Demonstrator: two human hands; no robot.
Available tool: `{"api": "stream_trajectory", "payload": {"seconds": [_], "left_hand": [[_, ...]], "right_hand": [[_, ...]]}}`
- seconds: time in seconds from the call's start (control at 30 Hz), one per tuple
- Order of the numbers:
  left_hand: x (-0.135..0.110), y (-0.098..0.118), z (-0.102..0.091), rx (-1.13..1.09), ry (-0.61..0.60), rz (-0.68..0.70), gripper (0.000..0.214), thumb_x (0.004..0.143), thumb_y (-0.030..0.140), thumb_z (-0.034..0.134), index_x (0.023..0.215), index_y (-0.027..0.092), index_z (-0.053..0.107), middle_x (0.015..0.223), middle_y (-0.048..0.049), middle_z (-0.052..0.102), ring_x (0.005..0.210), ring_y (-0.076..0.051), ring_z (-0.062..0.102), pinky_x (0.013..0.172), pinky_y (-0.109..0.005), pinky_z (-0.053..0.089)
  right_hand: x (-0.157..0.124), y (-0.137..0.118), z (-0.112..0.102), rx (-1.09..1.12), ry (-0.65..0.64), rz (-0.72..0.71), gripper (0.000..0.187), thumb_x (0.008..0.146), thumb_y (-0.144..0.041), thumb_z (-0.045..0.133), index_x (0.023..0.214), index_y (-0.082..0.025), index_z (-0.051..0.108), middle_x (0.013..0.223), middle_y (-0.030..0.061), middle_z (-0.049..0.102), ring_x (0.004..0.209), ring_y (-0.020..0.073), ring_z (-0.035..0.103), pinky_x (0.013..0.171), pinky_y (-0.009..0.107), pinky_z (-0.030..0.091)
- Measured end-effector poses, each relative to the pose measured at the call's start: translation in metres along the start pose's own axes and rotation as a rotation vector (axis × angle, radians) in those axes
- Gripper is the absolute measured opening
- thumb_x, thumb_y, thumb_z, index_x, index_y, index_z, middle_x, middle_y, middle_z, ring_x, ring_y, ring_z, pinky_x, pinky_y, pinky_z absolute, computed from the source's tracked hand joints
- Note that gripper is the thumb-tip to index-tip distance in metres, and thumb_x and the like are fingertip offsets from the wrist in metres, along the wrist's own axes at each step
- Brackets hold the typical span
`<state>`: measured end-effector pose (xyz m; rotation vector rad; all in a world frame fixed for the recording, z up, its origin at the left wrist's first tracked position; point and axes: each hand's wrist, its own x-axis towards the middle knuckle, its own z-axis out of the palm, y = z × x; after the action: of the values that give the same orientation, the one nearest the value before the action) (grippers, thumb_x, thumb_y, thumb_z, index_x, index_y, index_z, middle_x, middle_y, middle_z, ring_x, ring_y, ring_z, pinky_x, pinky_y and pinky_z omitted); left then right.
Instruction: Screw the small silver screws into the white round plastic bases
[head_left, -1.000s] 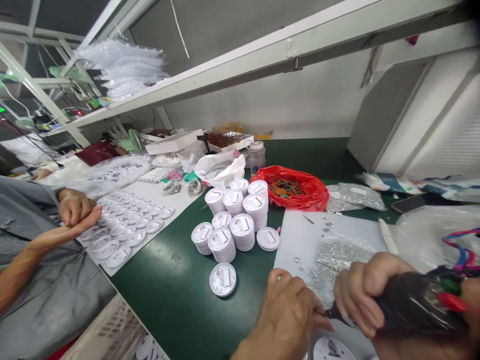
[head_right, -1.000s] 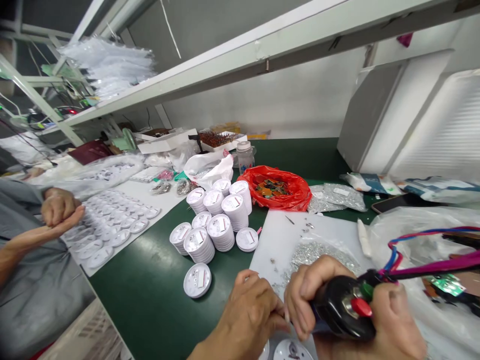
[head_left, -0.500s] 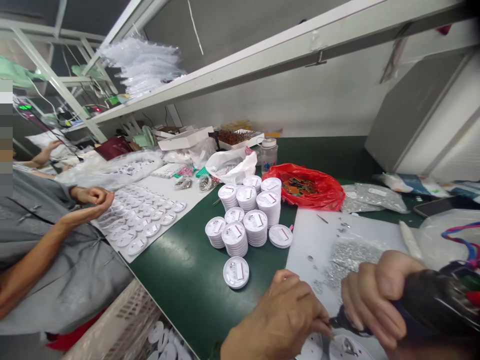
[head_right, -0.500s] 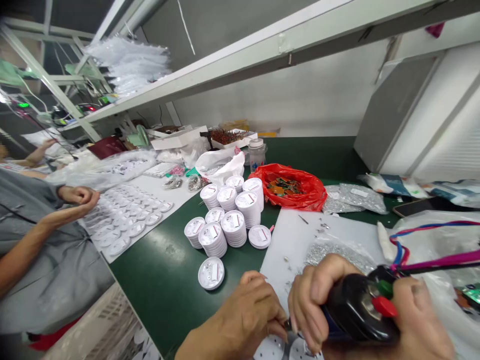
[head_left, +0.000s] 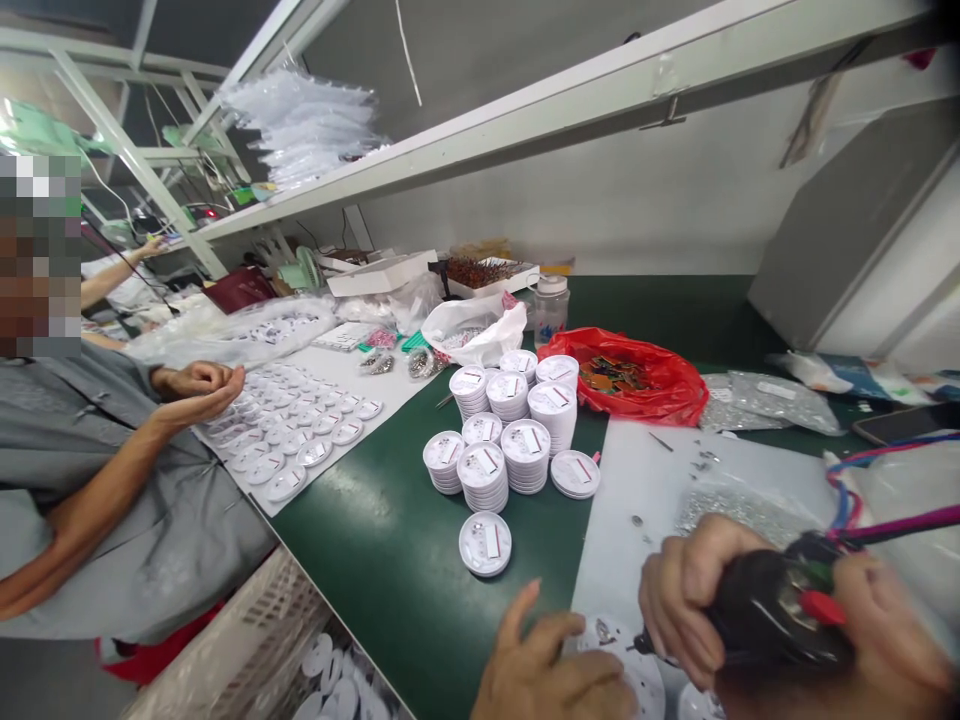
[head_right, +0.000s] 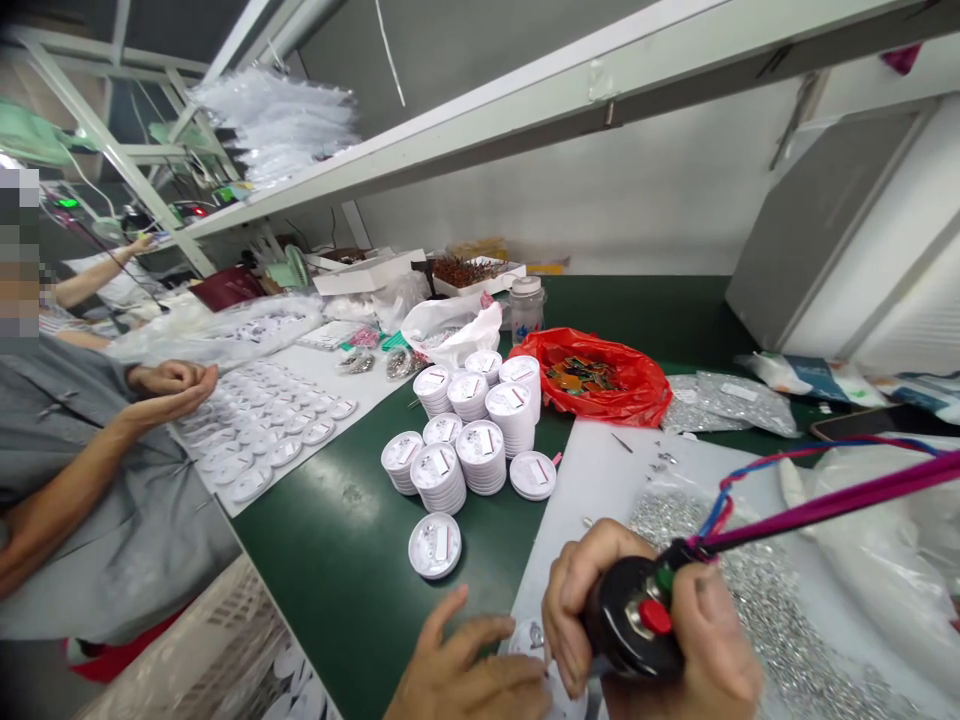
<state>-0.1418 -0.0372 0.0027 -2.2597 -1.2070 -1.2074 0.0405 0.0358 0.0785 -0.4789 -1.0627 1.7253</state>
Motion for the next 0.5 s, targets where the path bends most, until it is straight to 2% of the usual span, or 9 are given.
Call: {"api": "stream_trajectory", "payload": {"seconds": [0.03,0.1,0.2,0.23,0.27,0.37,0.4,0.43,0.5], "left_hand": [[-0.008,0.004,0.006,0.06,0.029,0.019,0.024,0.107,0.032,0.061,0.088,0.032,0.075,0.089,0.018,0.082,0.094,-0.011,0.077,0.13,-0.036,0.028],[-0.022,0.013,0.022,0.146,0.139,0.001,0.024,0.107,0.031,0.061,0.088,0.034,0.075,0.086,0.0181,0.082,0.094,-0.01,0.079,0.131,-0.037,0.03],[-0.046,0.021,0.051,0.201,0.378,-0.125,0.027,0.108,0.038,0.058,0.087,0.032,0.074,0.078,0.013,0.081,0.08,-0.009,0.079,0.125,-0.036,0.042],[-0.056,0.023,0.06,0.212,0.408,-0.193,0.029,0.107,0.041,0.058,0.085,0.031,0.074,0.078,0.0105,0.082,0.081,-0.011,0.08,0.125,-0.038,0.042],[-0.066,0.023,0.069,0.21,0.35,-0.154,0.029,0.106,0.043,0.059,0.084,0.031,0.074,0.081,0.0096,0.083,0.084,-0.013,0.081,0.126,-0.042,0.041],[-0.093,0.021,0.087,0.213,-0.027,-0.071,0.024,0.101,0.044,0.065,0.085,0.032,0.077,0.086,0.0072,0.083,0.091,-0.018,0.082,0.125,-0.052,0.041],[-0.098,0.021,0.09,0.208,-0.102,-0.075,0.023,0.1,0.045,0.066,0.086,0.032,0.078,0.086,0.0065,0.083,0.094,-0.019,0.082,0.126,-0.052,0.04],[-0.1,0.021,0.09,0.205,-0.119,-0.096,0.023,0.1,0.045,0.066,0.086,0.033,0.079,0.086,0.0063,0.083,0.097,-0.019,0.081,0.127,-0.052,0.037],[-0.094,0.021,0.086,0.193,-0.006,-0.107,0.02,0.099,0.045,0.068,0.086,0.034,0.079,0.087,0.0082,0.083,0.102,-0.017,0.08,0.129,-0.049,0.033]], "right_hand": [[0.001,0.003,0.003,0.012,-0.012,0.025,0.07,0.093,-0.083,0.036,0.078,-0.025,0.073,0.055,0.0067,0.055,0.051,0.0213,0.051,0.048,0.037,0.042],[0.003,0.01,0.009,0.055,-0.029,0.059,0.072,0.094,-0.082,0.034,0.079,-0.024,0.073,0.057,0.0053,0.055,0.053,0.0199,0.05,0.052,0.036,0.043],[0.005,0.027,0.014,0.097,-0.061,0.113,0.072,0.096,-0.081,0.031,0.082,-0.024,0.073,0.058,0.0033,0.054,0.055,0.0179,0.049,0.055,0.033,0.041],[0.005,0.033,0.014,0.097,-0.08,0.127,0.072,0.096,-0.082,0.031,0.083,-0.024,0.073,0.058,0.0027,0.054,0.056,0.0175,0.048,0.055,0.032,0.04],[0.005,0.039,0.014,0.088,-0.087,0.133,0.072,0.096,-0.082,0.03,0.083,-0.025,0.072,0.058,0.0021,0.054,0.056,0.0171,0.048,0.055,0.032,0.039],[0.003,0.052,0.011,0.06,-0.08,0.137,0.067,0.096,-0.08,0.035,0.082,-0.025,0.071,0.058,0.0009,0.054,0.056,0.016,0.047,0.054,0.03,0.036],[0.003,0.055,0.009,0.059,-0.087,0.14,0.066,0.096,-0.079,0.037,0.082,-0.025,0.071,0.058,0.0007,0.054,0.056,0.0158,0.047,0.055,0.03,0.036],[0.002,0.057,0.008,0.062,-0.092,0.148,0.065,0.096,-0.079,0.038,0.083,-0.025,0.071,0.058,0.0006,0.055,0.056,0.0157,0.047,0.055,0.03,0.037],[0.001,0.059,0.006,0.07,-0.1,0.16,0.066,0.096,-0.079,0.036,0.083,-0.025,0.071,0.059,0.0008,0.056,0.056,0.0157,0.048,0.056,0.031,0.038]]}}
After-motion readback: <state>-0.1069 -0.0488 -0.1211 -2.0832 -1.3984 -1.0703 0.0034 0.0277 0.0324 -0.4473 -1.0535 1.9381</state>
